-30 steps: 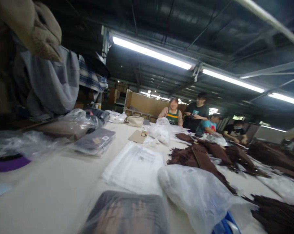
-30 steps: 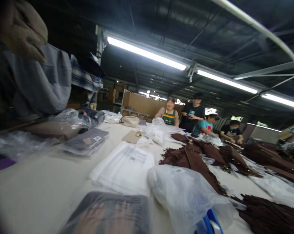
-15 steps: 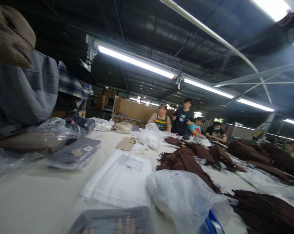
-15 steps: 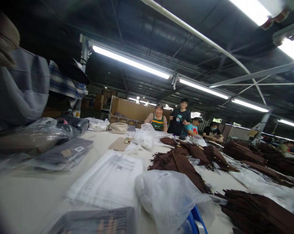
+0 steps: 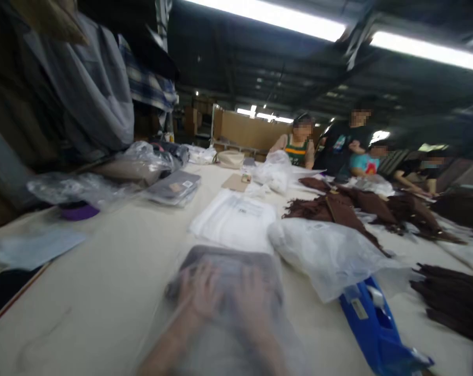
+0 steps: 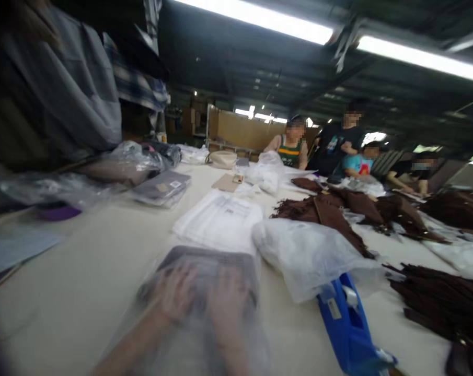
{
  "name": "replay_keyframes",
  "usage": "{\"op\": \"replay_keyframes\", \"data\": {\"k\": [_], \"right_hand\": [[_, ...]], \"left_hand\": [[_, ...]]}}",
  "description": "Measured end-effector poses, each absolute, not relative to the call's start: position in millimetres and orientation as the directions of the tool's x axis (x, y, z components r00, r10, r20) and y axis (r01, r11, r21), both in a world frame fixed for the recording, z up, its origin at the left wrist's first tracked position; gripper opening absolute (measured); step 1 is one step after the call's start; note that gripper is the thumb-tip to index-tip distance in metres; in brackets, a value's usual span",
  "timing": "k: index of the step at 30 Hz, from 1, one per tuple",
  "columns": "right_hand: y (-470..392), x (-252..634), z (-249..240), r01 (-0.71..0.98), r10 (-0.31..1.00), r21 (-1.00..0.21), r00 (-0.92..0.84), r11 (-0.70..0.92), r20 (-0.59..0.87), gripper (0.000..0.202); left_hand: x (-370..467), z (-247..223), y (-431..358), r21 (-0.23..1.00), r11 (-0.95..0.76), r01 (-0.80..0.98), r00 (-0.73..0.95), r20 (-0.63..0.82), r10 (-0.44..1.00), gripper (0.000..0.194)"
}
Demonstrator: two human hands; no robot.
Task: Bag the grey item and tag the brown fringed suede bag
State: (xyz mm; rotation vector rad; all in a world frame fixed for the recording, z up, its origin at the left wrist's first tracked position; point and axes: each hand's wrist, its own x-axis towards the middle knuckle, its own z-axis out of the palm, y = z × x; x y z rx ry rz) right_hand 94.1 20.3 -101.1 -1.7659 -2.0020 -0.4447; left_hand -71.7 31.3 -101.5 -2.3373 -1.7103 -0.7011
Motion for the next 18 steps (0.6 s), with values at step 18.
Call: {"op": "replay_keyframes", "data": {"k": [18], "right_hand": [[-142,163,-193,0.924,0.766,-0.124,-0.219,0.362,0.604,0.057]], "left_hand": [[-161,-152,-91,0.023,-0.534,0.845,0.433,0.557,0.709,0.060]]}}
